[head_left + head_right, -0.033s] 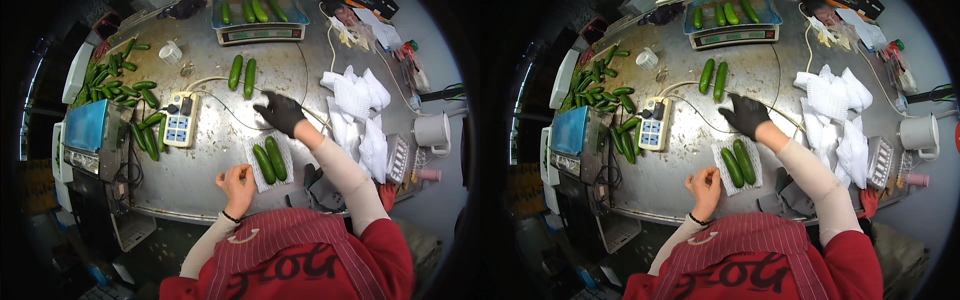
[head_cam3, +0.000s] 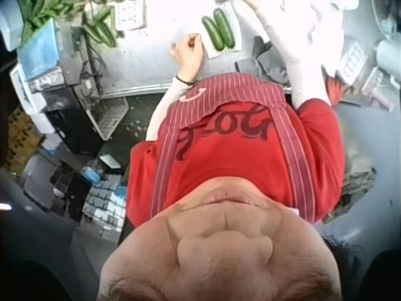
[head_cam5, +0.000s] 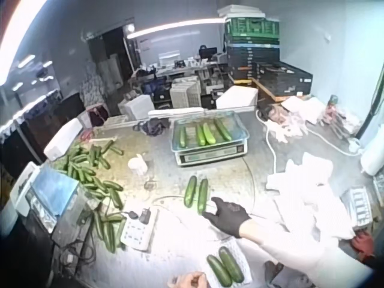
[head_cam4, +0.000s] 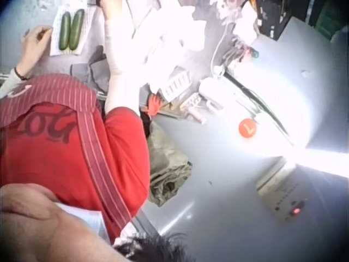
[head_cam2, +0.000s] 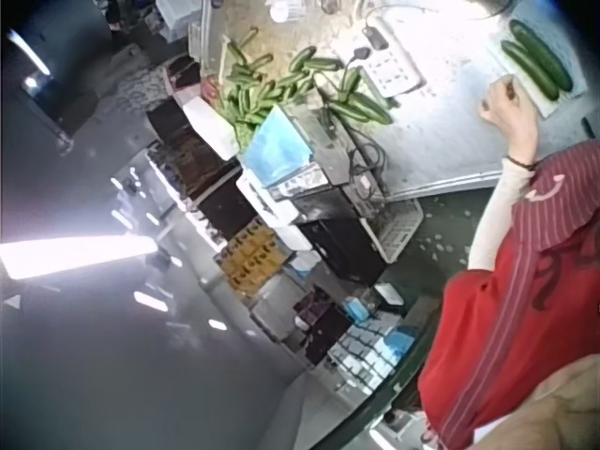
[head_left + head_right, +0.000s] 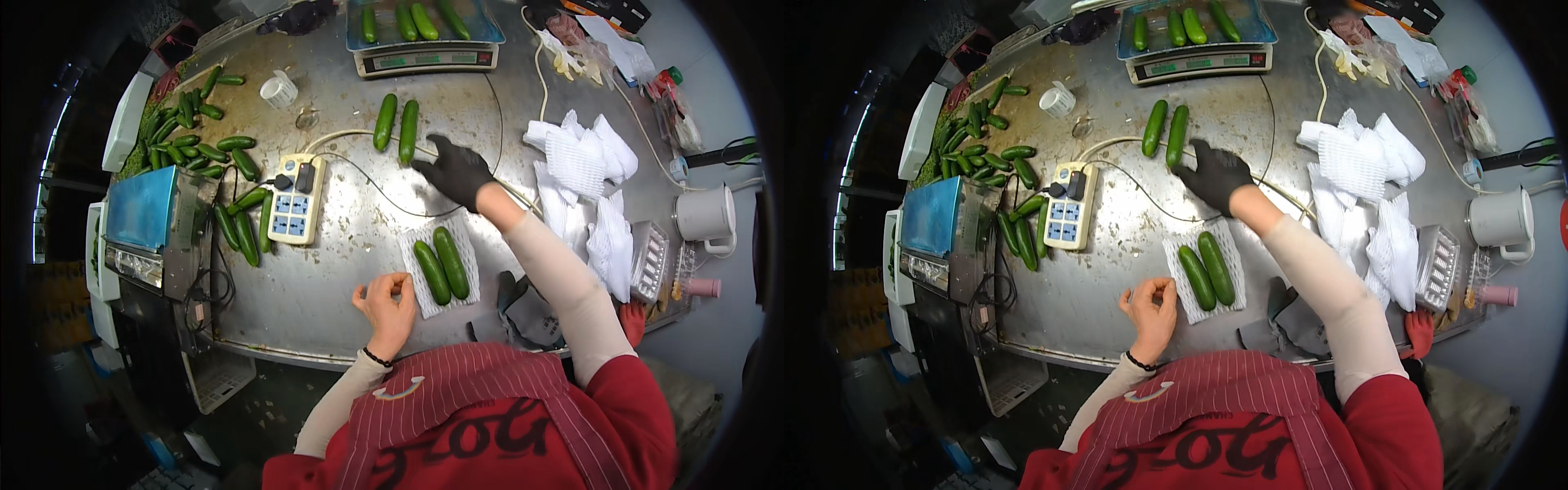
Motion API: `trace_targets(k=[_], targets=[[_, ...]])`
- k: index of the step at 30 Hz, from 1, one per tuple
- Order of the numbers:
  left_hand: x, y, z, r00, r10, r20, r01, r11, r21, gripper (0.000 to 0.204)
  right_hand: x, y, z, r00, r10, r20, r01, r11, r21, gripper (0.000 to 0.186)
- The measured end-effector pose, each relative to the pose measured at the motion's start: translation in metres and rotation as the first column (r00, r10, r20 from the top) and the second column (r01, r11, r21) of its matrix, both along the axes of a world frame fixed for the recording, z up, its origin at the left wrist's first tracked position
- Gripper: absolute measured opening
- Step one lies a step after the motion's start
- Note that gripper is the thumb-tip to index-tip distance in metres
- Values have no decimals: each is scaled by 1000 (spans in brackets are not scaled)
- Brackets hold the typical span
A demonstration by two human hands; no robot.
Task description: The person picks up cucumbers from a metal table, places them on a digital scale, and then wraps them in white foam netting. The person also switches gloves from black to red during the process and continues to pack the cucumbers into foam nets.
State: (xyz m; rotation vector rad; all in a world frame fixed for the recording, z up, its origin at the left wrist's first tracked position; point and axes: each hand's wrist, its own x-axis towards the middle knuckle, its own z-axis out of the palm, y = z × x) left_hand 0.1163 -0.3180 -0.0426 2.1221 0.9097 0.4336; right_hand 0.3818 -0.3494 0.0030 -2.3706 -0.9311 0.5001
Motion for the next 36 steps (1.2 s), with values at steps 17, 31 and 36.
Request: trace_targets(k=[17,31,36], targets=[[-29,67,20,967,199,157,-176,973,-147,25,-9,-31,-6,703,179,-688,251,843,476,46],[-6,33,85,978,-43,205,90,970,-226,20,-57,-149,58,932,-20,-362,19,1000,-7,47],[-23,24,54,992,-48,118,107,815,-569,21,-57,-118,58,962,201,-182,-216,974,-64,38]])
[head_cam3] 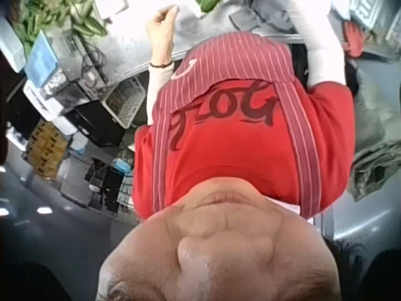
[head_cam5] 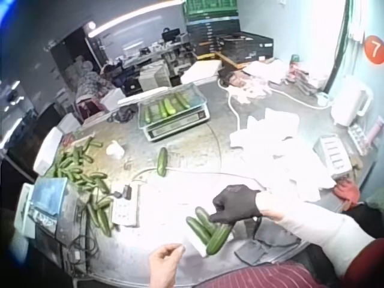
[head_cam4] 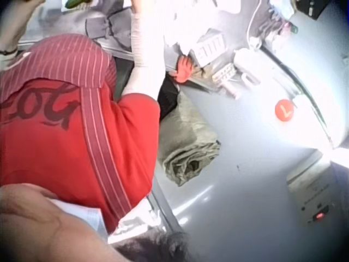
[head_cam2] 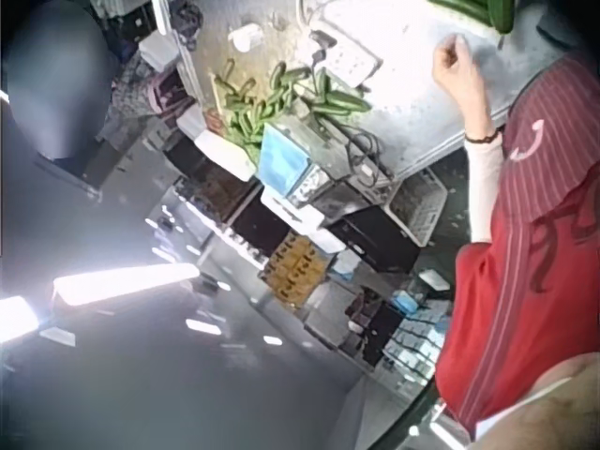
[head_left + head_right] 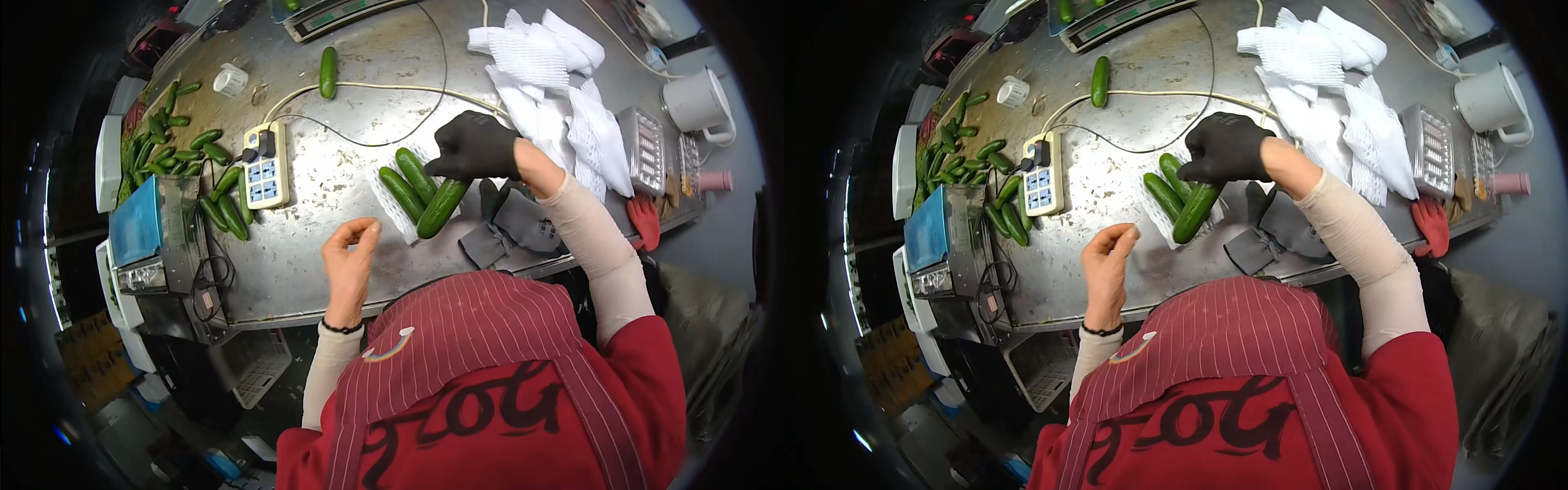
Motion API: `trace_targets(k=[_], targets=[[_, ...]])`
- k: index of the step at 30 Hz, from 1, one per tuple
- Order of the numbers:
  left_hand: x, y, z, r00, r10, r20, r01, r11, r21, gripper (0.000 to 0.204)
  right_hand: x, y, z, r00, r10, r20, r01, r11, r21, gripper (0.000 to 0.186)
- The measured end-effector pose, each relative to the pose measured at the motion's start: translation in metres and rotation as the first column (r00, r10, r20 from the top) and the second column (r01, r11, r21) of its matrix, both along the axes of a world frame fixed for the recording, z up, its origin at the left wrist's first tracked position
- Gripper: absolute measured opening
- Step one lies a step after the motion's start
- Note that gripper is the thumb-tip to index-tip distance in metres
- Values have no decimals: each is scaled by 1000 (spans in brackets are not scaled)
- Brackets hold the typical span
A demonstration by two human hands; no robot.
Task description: The person picks up cucumbers from a metal table, places them on a digital scale, and then wraps them in white foam netting. The person also switches gloves from black to red during the process and continues to pack the cucumbers into foam nets.
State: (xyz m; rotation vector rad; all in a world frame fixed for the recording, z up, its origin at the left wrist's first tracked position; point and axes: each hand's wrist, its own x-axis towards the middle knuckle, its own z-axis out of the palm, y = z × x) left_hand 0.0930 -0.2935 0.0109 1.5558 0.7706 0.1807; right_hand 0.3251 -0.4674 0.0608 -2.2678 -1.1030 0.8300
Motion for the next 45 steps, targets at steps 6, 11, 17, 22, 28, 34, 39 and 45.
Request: trace_targets(k=[6,11,17,22,28,34,39,45], targets=[[7,-10,-35,994,26,-104,-41,989,-145,34,15,52,15,946,322,-46,-323,917,-233,32],[14,-8,-50,986,-3,-167,-34,976,-215,33,-7,112,8,822,569,41,-543,802,-248,28],[12,-3,-59,994,4,-109,-33,962,-270,26,-32,148,-42,774,626,96,-573,757,-313,28],[30,-2,-42,979,-123,-162,74,957,-282,29,-21,133,-60,754,627,198,-602,779,-172,28],[25,-6,-42,976,-52,-212,1,972,-234,23,-30,112,-82,810,537,237,-542,839,-49,28],[52,-3,-66,983,-139,-122,98,950,-296,15,-30,120,-95,832,485,269,-501,865,-12,30],[58,-2,-56,961,-170,-220,111,961,-254,15,-31,129,-94,834,470,288,-498,867,28,31],[49,3,-55,968,-183,-174,135,958,-253,21,-41,131,-81,719,563,408,-596,801,-55,33]])
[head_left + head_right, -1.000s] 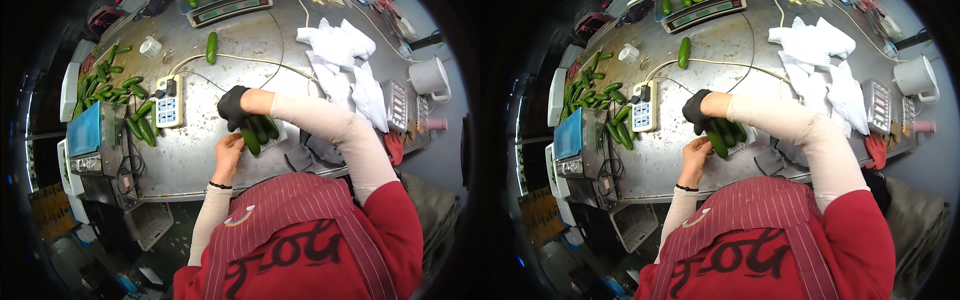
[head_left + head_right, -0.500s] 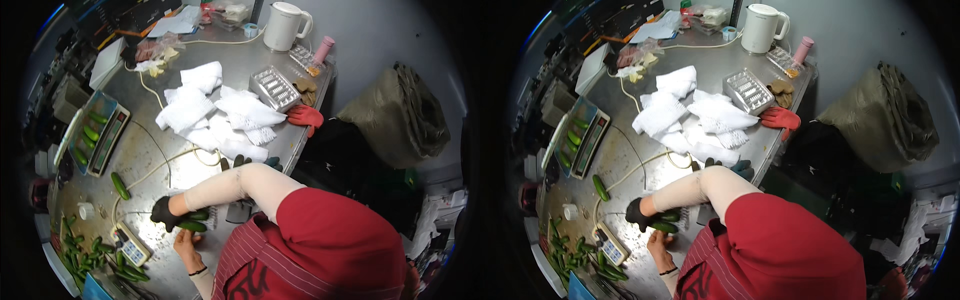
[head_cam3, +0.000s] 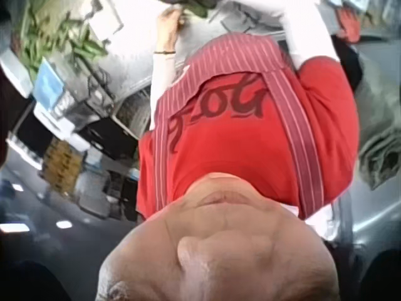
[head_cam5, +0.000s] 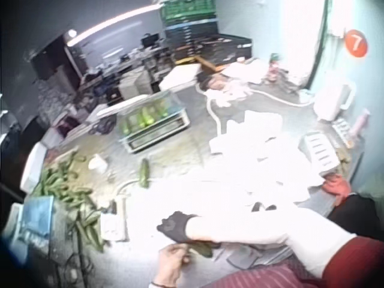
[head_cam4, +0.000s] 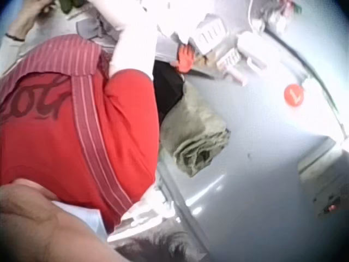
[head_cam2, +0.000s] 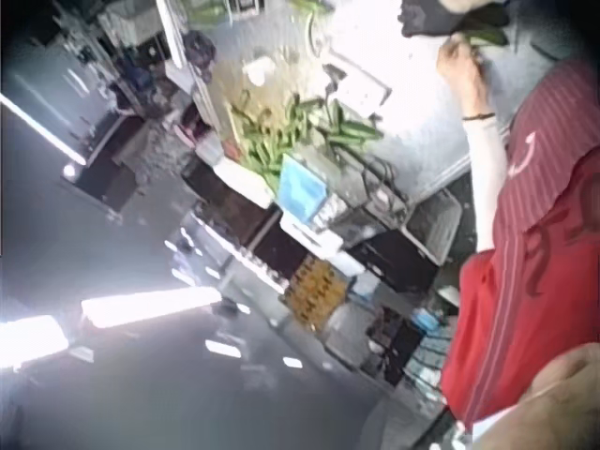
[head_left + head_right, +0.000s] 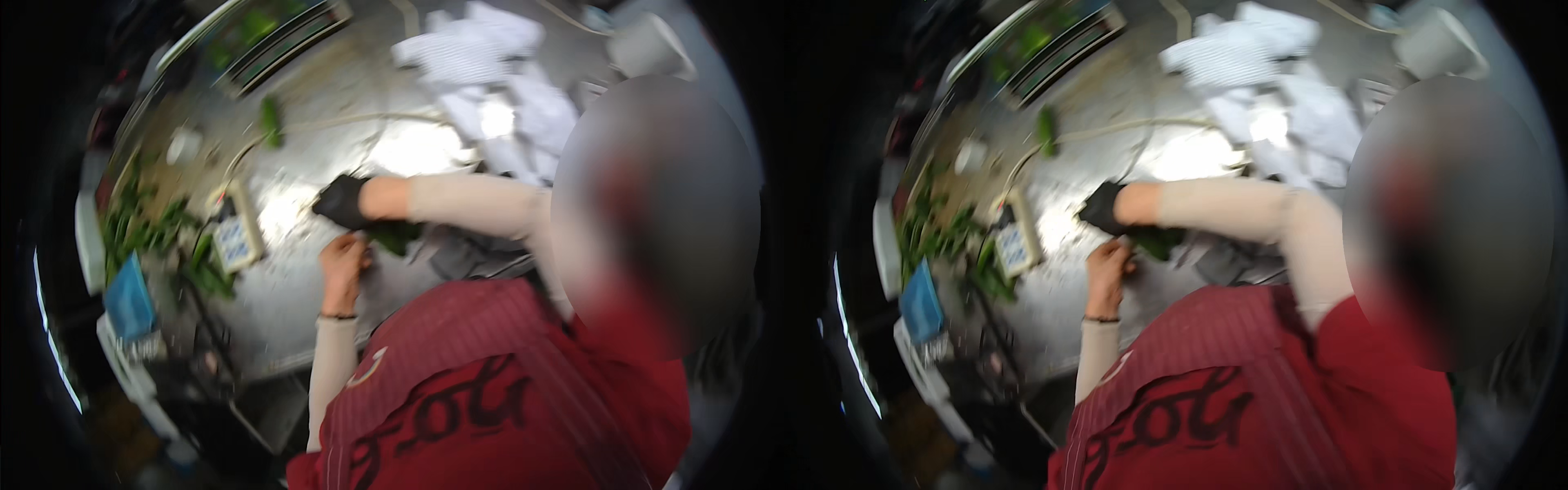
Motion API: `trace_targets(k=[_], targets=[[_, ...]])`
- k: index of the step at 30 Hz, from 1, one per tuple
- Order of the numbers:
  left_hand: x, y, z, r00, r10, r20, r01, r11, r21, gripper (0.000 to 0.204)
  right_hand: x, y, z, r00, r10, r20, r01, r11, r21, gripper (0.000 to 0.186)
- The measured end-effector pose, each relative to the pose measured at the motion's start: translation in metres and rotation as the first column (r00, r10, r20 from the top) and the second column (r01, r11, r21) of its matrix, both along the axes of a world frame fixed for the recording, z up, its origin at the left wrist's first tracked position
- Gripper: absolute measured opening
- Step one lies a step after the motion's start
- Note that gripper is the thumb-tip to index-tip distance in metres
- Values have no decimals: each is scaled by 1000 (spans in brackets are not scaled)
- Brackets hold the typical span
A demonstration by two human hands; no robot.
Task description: The person picks up cucumbers from a metal table, places them on a digital scale, and then wraps them in white foam netting. The person also switches gloves from black to red during the process and continues to pack the cucumbers into foam nets.
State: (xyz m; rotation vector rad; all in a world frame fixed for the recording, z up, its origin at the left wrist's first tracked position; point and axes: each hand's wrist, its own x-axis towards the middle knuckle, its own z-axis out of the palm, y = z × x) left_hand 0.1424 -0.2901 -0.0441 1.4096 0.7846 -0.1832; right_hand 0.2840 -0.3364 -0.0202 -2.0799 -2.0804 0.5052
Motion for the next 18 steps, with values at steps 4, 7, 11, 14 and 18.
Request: trace_targets(k=[4,7,11,14,18], targets=[[-35,-11,6,993,45,106,-33,993,-118,17,-18,-11,0,994,4,112,-1,1000,-27,34],[-14,-12,2,986,134,103,-119,983,-139,12,7,-17,-5,987,16,158,-23,999,42,35],[-14,-14,1,970,225,88,-214,970,-116,14,6,-32,-8,992,-112,61,88,946,313,38],[-12,-13,-1,979,190,70,-184,979,-82,18,10,-67,22,891,-376,-255,451,803,389,43],[-13,-15,-3,990,130,57,-128,991,-42,21,42,-200,30,542,-612,-576,800,164,577,36]])
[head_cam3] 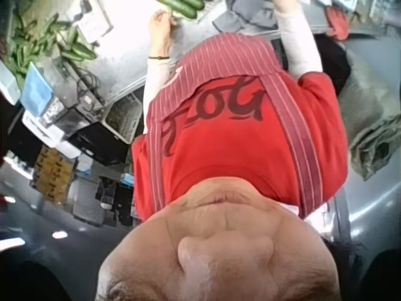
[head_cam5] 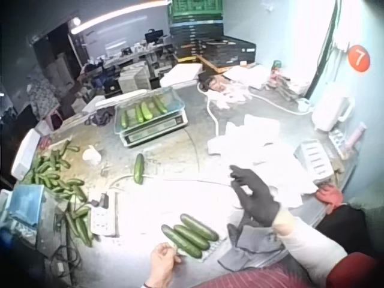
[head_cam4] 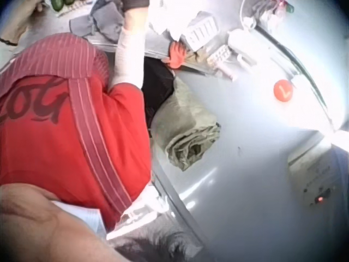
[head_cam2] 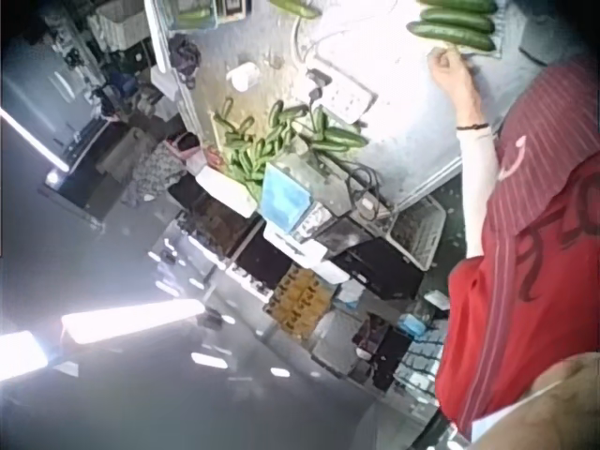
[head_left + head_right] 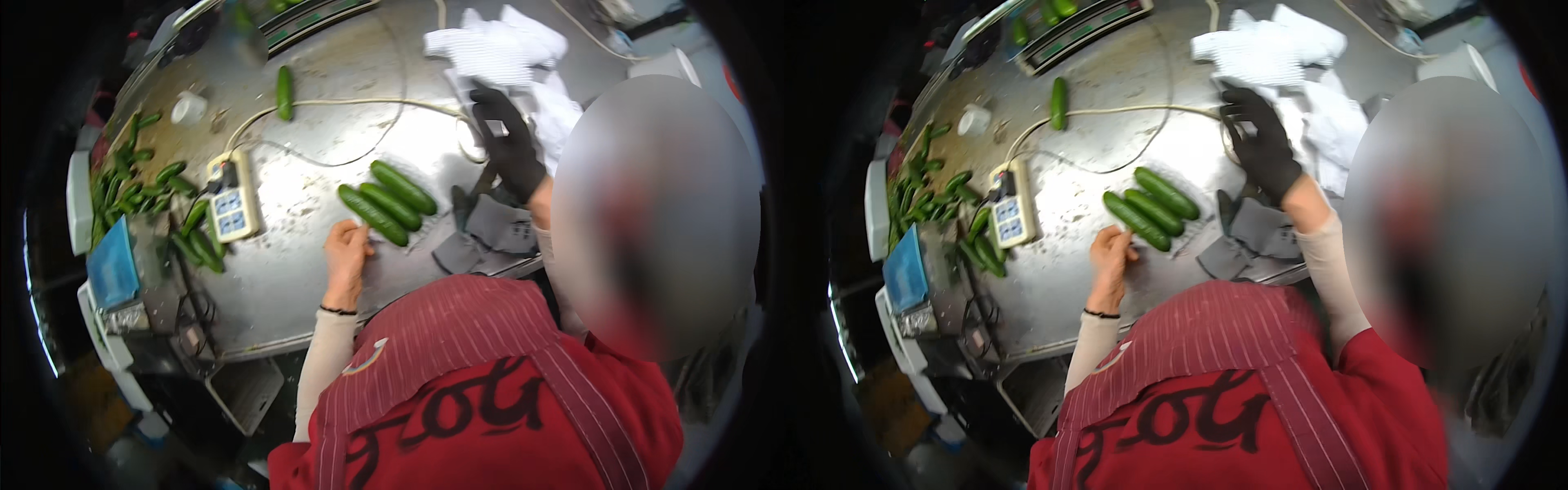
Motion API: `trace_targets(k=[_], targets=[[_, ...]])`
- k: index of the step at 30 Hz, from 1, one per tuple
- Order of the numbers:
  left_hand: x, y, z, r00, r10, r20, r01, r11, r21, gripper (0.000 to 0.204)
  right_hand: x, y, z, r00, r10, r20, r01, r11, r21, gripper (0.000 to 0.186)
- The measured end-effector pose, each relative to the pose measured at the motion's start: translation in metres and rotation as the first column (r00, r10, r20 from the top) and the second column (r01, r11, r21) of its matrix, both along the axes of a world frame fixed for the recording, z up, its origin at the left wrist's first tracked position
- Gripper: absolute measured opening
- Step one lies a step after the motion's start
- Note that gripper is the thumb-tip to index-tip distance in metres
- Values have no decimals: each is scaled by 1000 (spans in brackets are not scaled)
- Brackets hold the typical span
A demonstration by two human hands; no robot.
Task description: The person picks up cucumbers from a metal table, places them on a digital scale, and then wraps them in white foam netting. The person also switches gloves from black to red during the process and continues to pack the cucumbers into foam nets.
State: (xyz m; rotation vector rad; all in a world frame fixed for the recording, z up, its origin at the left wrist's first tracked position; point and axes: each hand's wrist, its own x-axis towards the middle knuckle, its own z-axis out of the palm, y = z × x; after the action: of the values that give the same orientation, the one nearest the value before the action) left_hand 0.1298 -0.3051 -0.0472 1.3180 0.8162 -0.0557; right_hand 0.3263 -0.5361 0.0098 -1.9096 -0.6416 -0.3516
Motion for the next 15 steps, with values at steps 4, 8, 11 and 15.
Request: trace_targets(k=[4,8,11,15], targets=[[-1,-2,-5,992,-90,83,93,995,-38,22,15,-196,14,755,-631,-176,645,764,25,28],[2,-5,3,996,-33,86,35,999,-19,26,32,-380,-41,374,-739,-560,926,269,264,20],[6,6,2,999,-32,-14,33,997,68,28,40,-435,-73,294,-786,-543,946,321,48,26],[19,-3,4,999,-1,-51,3,999,44,28,42,-379,-39,667,-553,-498,738,579,346,34]])
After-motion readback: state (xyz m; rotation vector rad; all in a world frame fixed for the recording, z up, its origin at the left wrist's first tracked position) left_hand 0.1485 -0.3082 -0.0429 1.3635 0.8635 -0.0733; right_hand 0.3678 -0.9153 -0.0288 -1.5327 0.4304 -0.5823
